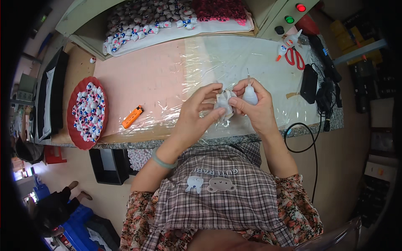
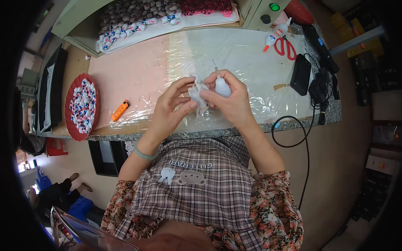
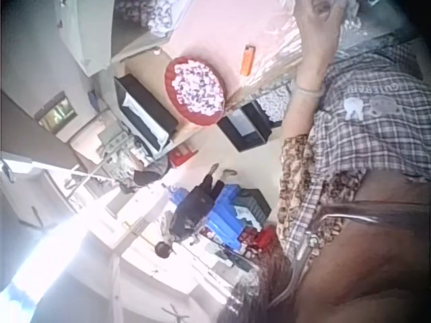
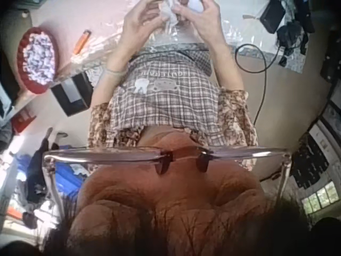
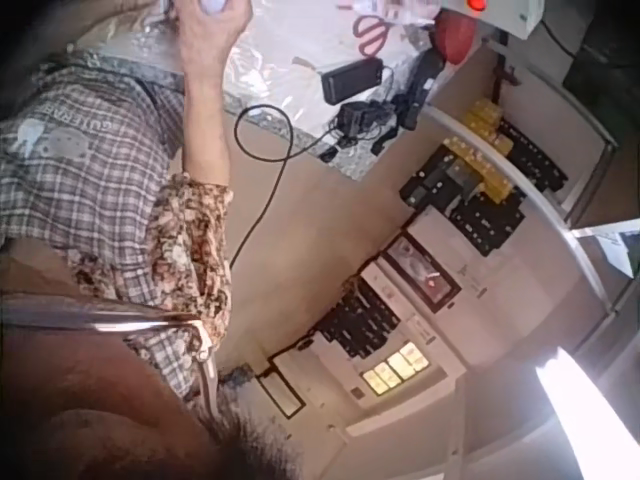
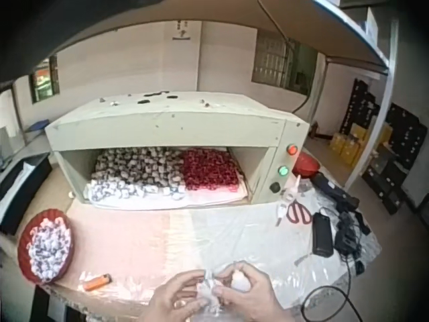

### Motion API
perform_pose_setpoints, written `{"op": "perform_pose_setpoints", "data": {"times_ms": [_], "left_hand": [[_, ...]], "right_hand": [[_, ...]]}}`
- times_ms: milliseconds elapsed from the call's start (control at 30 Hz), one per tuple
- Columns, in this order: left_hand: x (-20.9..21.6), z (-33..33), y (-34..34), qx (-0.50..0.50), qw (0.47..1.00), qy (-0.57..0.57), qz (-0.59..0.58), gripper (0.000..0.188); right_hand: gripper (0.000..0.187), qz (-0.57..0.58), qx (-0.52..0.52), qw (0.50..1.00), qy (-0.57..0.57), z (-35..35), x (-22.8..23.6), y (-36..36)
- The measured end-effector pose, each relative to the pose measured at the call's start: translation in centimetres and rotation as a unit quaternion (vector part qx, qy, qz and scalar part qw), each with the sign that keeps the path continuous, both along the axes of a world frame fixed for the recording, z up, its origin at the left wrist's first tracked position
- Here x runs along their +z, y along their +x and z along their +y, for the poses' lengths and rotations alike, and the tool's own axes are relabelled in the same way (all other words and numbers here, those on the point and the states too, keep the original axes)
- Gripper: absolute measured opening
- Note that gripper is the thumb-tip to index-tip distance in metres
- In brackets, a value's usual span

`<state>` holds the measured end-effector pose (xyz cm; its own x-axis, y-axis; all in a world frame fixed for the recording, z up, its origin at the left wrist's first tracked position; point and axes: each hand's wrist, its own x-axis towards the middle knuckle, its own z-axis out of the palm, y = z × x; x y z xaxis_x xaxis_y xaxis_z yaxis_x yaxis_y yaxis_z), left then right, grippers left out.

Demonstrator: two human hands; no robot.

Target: Glue small accessories onto toy figurines at a factory workbench.

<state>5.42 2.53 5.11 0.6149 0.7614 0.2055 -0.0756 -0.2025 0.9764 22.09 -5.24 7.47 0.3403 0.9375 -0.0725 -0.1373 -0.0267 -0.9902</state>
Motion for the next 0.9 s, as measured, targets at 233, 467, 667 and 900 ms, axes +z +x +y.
{"op": "perform_pose_setpoints", "data": {"times_ms": [233, 467, 667, 900], "left_hand": [[-2.5, 1.2, -1.3, -0.009, 0.929, -0.336, -0.156, 0.021], [-1.6, 0.5, -2.2, -0.009, 0.919, -0.359, -0.166, 0.020], [-2.3, 0.7, -2.9, -0.022, 0.930, -0.327, -0.169, 0.024], [-1.1, 1.3, -3.3, -0.041, 0.988, -0.133, -0.063, 0.021]], "right_hand": [[0.019, -0.085, 0.069, 0.994, -0.011, -0.3, 0.0, -0.4], [0.013, -0.242, 0.154, 0.958, 0.014, -0.6, -0.9, -1.3], [0.017, -0.144, 0.197, 0.966, -0.089, -0.4, -0.4, -1.3], [0.025, 0.092, 0.211, 0.966, -0.118, -0.7, -1.6, -0.5]]}}
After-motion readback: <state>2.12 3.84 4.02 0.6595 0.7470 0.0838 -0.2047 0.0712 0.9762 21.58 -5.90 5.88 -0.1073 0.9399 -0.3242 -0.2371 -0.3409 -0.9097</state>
